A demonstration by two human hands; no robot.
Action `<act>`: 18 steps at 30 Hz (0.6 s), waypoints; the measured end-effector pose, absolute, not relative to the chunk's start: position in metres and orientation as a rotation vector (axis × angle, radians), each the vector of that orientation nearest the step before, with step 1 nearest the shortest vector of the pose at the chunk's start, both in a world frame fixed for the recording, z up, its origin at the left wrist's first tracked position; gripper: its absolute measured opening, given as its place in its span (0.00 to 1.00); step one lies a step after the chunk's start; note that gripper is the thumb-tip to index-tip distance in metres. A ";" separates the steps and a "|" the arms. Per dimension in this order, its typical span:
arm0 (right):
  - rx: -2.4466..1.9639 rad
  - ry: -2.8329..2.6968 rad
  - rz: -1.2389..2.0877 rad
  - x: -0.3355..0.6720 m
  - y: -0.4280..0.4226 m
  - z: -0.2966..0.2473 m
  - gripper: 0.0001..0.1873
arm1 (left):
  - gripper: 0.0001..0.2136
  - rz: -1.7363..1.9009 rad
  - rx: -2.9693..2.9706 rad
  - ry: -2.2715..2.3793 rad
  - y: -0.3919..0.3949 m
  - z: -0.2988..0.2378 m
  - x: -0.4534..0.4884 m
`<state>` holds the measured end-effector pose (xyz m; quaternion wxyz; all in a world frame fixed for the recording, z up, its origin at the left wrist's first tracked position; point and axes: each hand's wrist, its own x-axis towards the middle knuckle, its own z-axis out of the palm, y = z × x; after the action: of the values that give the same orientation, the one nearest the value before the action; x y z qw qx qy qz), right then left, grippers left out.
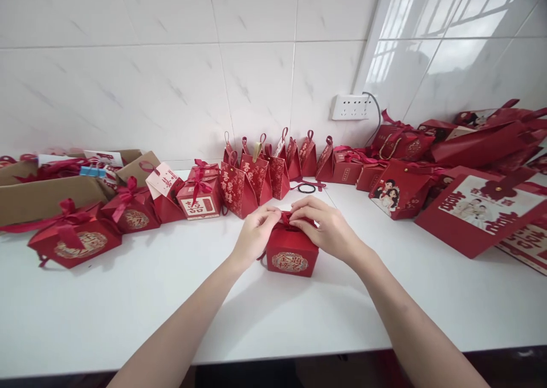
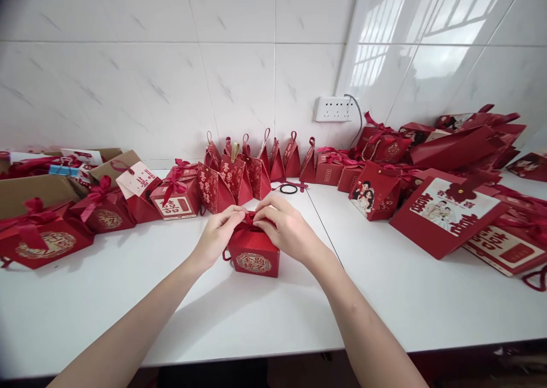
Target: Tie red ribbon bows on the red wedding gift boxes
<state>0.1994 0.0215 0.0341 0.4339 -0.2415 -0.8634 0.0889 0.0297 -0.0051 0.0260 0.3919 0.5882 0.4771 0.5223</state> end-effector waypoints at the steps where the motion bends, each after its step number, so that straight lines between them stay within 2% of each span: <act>1: -0.611 -2.166 0.201 0.200 0.021 0.035 0.09 | 0.12 1.332 1.552 1.249 -0.006 0.027 0.030; 8: -0.692 -2.289 0.155 0.211 0.018 0.042 0.10 | 0.11 1.264 2.009 1.523 -0.014 0.037 0.025; 18: -0.791 -2.390 0.231 0.223 0.017 0.051 0.14 | 0.07 1.046 2.138 1.545 -0.023 0.048 0.015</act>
<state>0.2233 0.0170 0.0514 0.3021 -0.2983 -0.9012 0.0871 0.0148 -0.0226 0.0480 0.1517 0.7447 0.5382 0.3643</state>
